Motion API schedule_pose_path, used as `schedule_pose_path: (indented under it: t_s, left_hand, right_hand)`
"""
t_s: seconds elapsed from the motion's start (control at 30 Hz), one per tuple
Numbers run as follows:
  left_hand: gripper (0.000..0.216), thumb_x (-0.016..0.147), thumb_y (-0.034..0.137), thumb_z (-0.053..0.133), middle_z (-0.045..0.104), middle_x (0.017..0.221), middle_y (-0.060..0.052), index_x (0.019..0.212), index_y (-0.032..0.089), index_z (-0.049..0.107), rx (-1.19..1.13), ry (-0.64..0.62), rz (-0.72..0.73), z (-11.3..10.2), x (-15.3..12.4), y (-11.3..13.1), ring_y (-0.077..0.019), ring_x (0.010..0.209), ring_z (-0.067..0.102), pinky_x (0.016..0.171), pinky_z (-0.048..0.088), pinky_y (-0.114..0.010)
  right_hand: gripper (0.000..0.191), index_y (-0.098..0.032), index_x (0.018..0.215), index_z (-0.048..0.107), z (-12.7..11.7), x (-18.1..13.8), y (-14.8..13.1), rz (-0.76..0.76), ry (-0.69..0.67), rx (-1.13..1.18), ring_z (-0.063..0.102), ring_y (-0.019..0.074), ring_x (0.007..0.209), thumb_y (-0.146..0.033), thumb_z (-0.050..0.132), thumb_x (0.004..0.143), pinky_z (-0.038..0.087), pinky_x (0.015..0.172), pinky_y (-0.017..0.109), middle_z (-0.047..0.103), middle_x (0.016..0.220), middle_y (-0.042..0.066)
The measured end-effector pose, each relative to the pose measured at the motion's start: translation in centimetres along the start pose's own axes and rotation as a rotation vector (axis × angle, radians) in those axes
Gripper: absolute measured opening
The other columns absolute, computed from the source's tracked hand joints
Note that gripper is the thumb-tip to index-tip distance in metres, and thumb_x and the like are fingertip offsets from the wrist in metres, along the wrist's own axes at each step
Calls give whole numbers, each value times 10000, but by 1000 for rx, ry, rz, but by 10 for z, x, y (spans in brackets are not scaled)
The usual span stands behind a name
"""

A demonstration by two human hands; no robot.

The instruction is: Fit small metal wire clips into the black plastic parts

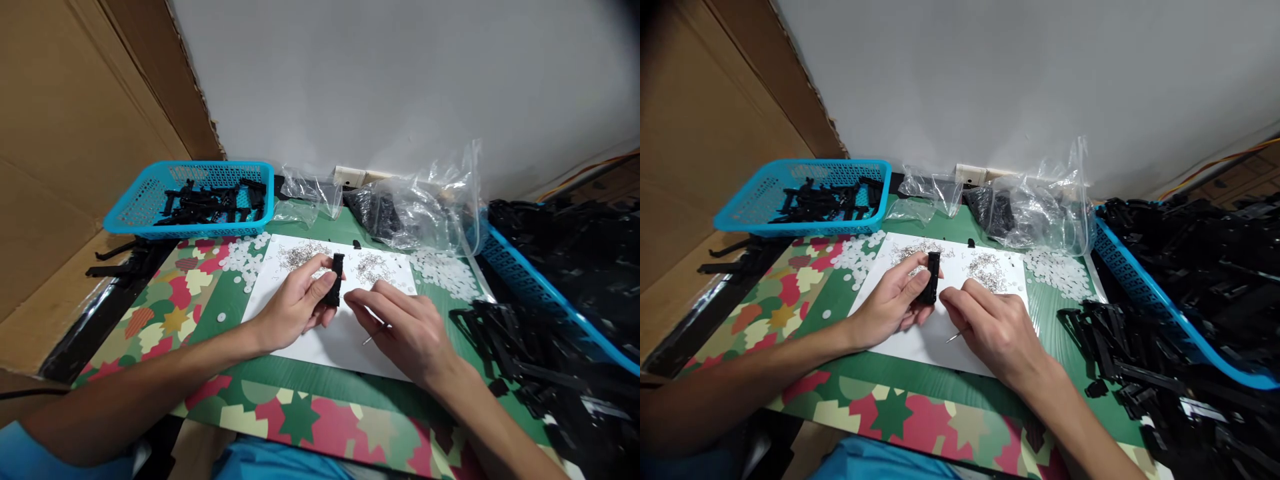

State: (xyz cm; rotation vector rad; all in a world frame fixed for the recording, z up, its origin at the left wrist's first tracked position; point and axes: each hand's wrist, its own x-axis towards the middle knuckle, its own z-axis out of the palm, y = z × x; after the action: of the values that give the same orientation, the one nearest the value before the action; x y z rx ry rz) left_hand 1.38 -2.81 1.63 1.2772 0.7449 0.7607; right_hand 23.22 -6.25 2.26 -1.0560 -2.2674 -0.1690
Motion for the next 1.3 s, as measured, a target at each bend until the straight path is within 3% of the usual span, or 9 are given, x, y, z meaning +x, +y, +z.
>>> schedule_pose_path:
  t_s: [0.2, 0.47, 0.77, 1.03, 1.17, 1.3]
  left_hand:
    - [402, 1071, 594, 524, 623, 649, 35, 1200, 212, 526, 31, 15, 22, 1, -2, 0, -56, 440, 425, 439, 321, -155]
    - [386, 1067, 597, 531, 597, 651, 43, 1142, 218, 514, -18, -19, -9, 3, -4, 1, -49, 441, 423, 428, 321, -141]
    - [361, 1076, 601, 505, 591, 600, 69, 1122, 244, 479, -175, -73, -59, 6, -4, -2, -40, 356, 353, 354, 272, -109]
    - [374, 1071, 620, 498, 536, 573, 85, 1101, 248, 472, -238, -123, -84, 5, -1, 0, -50, 365, 330, 342, 262, -103]
    - [377, 1073, 622, 488, 531, 592, 79, 1120, 247, 474, -246, -140, -77, 3, -1, -1, -52, 378, 335, 347, 262, -106]
    - [367, 1082, 613, 472, 501, 588, 88, 1145, 252, 466, -274, -187, -57, 1, 0, -5, -57, 375, 307, 338, 243, -114]
  right_hand:
    - [169, -224, 1113, 706, 3, -3, 0, 25, -21, 87, 500, 96, 568, -125, 582, 1054, 372, 496, 239, 634, 755, -17]
    - [203, -212, 1065, 762, 1, 6, -5, 168, -30, 408, 576, 120, 614, -151, 568, 1062, 458, 569, 240, 639, 753, 14]
    - [148, -222, 980, 830, 0, 8, -4, 267, 3, 624, 540, 109, 578, -157, 698, 997, 417, 546, 247, 589, 692, -12]
    - [108, -233, 1034, 839, -7, 11, 0, 310, -90, 658, 481, 101, 558, -196, 777, 954, 389, 547, 251, 551, 663, -34]
    - [138, -241, 1093, 810, -12, 10, -1, 440, -96, 742, 484, 108, 565, -266, 768, 964, 386, 530, 245, 584, 677, -30]
    - [121, -216, 960, 761, -12, 9, -2, 555, -110, 768, 485, 108, 571, -322, 716, 996, 367, 521, 248, 601, 688, -20]
